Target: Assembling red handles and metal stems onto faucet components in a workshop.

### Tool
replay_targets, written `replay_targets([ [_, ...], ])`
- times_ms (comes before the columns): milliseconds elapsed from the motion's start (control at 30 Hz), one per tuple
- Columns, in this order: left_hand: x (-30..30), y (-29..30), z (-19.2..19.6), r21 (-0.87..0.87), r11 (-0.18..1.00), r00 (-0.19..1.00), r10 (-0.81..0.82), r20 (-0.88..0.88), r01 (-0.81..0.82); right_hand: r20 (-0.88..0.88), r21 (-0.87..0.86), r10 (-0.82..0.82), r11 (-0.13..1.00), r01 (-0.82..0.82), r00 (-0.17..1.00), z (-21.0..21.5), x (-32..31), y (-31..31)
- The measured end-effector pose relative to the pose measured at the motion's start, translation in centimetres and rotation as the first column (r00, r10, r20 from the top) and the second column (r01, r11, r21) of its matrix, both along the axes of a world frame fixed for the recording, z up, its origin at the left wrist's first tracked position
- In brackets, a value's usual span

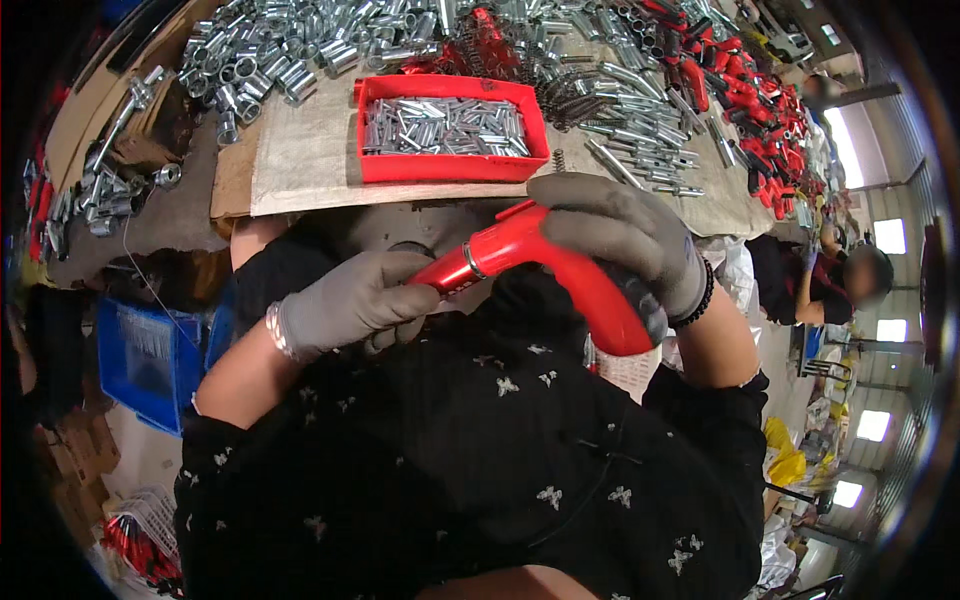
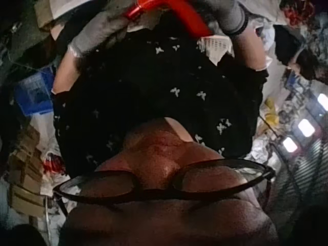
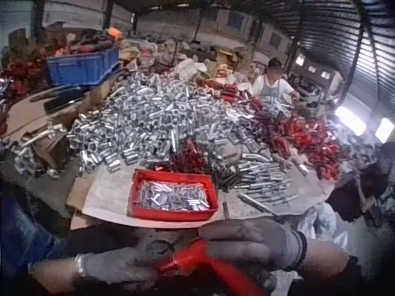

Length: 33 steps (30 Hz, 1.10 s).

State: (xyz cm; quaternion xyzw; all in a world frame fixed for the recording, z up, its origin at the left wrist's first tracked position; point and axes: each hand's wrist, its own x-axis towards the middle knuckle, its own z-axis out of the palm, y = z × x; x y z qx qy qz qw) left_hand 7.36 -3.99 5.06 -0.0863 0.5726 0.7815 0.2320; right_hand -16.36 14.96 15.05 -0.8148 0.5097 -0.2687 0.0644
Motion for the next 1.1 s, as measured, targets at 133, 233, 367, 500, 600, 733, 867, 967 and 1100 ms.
replay_targets([
  [133,-0.1,2.0,0.4,-0.536,0.786,0.928,0.126,-0.351,-0.309,0.284,0.103,-0.217,0.975,0.195,0.934,-2.9,-0.6,1.4],
  [233,-0.5,3.0,1.1,-0.689,0.501,0.833,0.133,-0.537,-0.524,0.22,0.205,-0.408,0.907,0.367,0.886,-2.8,0.6,1.6],
  [367,-0.7,3.1,2.2,-0.771,0.195,0.785,-0.006,-0.619,-0.607,0.497,0.428,-0.653,0.757,0.494,0.571,-2.2,3.2,1.0],
  [500,-0.9,2.7,2.1,-0.713,0.347,0.761,0.001,-0.649,-0.609,-0.02,0.033,-0.563,0.826,0.563,0.826,-3.2,2.4,1.8],
  [600,-0.4,2.5,1.3,-0.728,0.381,0.772,-0.057,-0.634,-0.57,-0.221,0.16,-0.495,0.832,0.532,0.84,-2.1,1.8,2.5],
  [733,-0.4,2.3,1.6,-0.775,0.222,0.778,-0.096,-0.621,-0.591,-0.342,0.373,-0.374,0.788,0.489,0.862,-1.0,1.2,2.6],
  [867,-0.9,2.0,3.3,-0.808,0.223,0.789,-0.188,-0.585,-0.546,0.009,0.718,-0.512,0.601,0.35,0.859,0.4,0.7,1.4],
  [967,-0.7,2.4,1.5,-0.71,0.471,0.782,-0.064,-0.62,-0.523,0.438,0.786,-0.617,0.615,0.054,0.654,0.5,0.3,1.2],
  [1100,-0.6,2.6,1.2,-0.684,0.602,0.862,0.012,-0.507,-0.411,0.425,0.803,-0.679,0.587,0.096,0.599,0.0,2.2,1.3],
])
